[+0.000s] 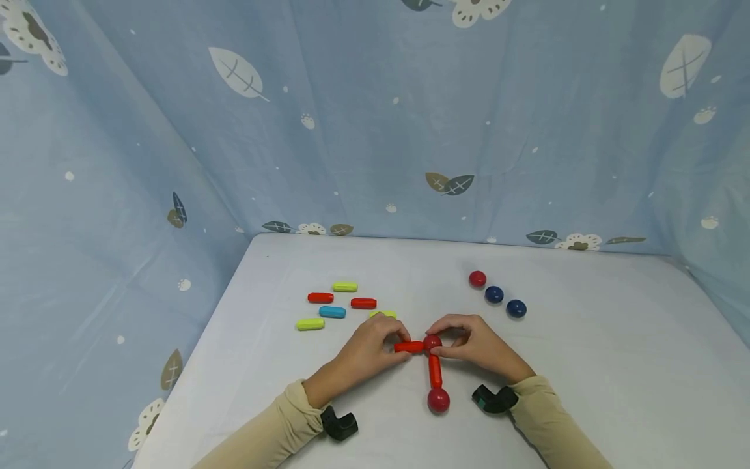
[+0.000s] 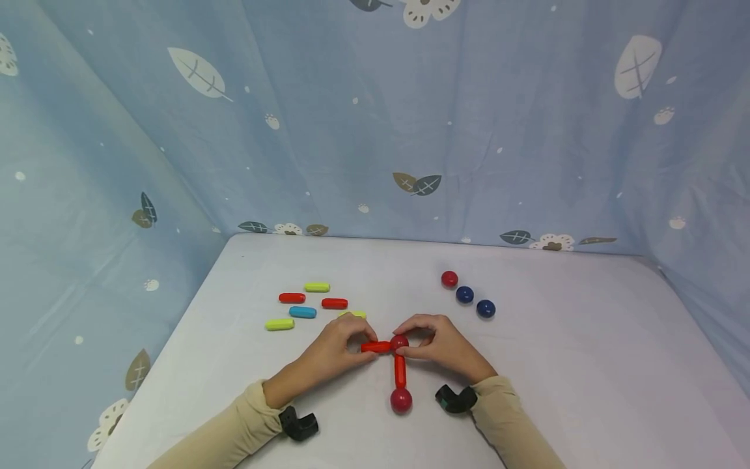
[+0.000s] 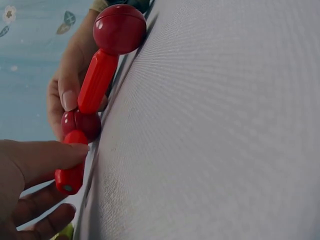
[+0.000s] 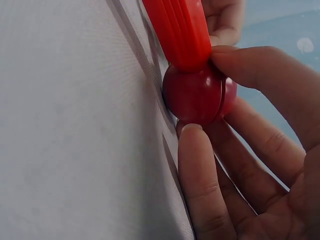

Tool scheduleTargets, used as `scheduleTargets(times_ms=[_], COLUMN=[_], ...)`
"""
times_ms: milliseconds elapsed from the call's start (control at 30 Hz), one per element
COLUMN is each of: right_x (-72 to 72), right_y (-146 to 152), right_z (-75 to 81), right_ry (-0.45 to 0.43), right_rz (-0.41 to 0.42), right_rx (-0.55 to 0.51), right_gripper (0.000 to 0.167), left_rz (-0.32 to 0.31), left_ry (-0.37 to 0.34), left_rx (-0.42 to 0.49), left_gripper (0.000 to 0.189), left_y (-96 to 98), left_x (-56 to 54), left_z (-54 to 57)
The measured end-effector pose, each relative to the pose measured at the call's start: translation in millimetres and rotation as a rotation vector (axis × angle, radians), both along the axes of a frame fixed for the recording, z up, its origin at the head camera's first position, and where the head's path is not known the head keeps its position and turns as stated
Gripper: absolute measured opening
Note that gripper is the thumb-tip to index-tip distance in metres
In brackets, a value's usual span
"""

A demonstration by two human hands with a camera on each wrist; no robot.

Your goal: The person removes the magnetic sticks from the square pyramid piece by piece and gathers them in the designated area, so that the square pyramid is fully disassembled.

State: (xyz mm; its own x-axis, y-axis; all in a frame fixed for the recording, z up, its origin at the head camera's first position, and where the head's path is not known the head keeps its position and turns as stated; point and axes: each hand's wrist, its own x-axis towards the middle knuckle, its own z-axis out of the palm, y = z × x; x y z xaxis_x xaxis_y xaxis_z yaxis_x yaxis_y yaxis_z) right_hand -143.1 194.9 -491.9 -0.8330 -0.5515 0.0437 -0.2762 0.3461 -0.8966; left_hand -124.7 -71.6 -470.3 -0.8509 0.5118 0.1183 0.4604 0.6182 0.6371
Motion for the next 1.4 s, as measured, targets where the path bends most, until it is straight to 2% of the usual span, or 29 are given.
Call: scheduleTargets(times_ms=[467,567,733,900,1200,1400], right_x=[-1.9,-2.4,-2.4,-1.6,-1.6,-1.9], right_y=[0.2,1.3,1.3,1.7,3.5,3.3], right_z=[-3.5,-4.8,-4.7,-2.5,-3.4,-3.5], right_ry=[0.059,0.058,0.031,0.013,0.011,0.028], right_rz=[-0.042,-0.062,-0.067,-0.077,-0.075,-0.071], right_rx=[0.031,0.027,0.027,0.037,0.042,0.026], right_gripper=[0.025,0.025,0.025,0.025,0.026,0.026], left_rz=[-0.011,0.021,0.108,0.174,0.230,0.232], left_ry=[-0.020,-0.024,0.002,0.009,0.014,0.006], left_rx=[-0.067,-0.071,-0.051,-0.057,-0.094,-0.100], left_gripper=[0.012,0.013,0.017,0.020,0.020,0.020], left_y=[-5.7,-12.9,-29.4,-46.0,-63.9,-67.6], left_x=[0.0,-1.4,-5.0,-6.7,-7.3,-10.3], left_z=[4.6,8.3,15.7,16.2,11.2,10.4])
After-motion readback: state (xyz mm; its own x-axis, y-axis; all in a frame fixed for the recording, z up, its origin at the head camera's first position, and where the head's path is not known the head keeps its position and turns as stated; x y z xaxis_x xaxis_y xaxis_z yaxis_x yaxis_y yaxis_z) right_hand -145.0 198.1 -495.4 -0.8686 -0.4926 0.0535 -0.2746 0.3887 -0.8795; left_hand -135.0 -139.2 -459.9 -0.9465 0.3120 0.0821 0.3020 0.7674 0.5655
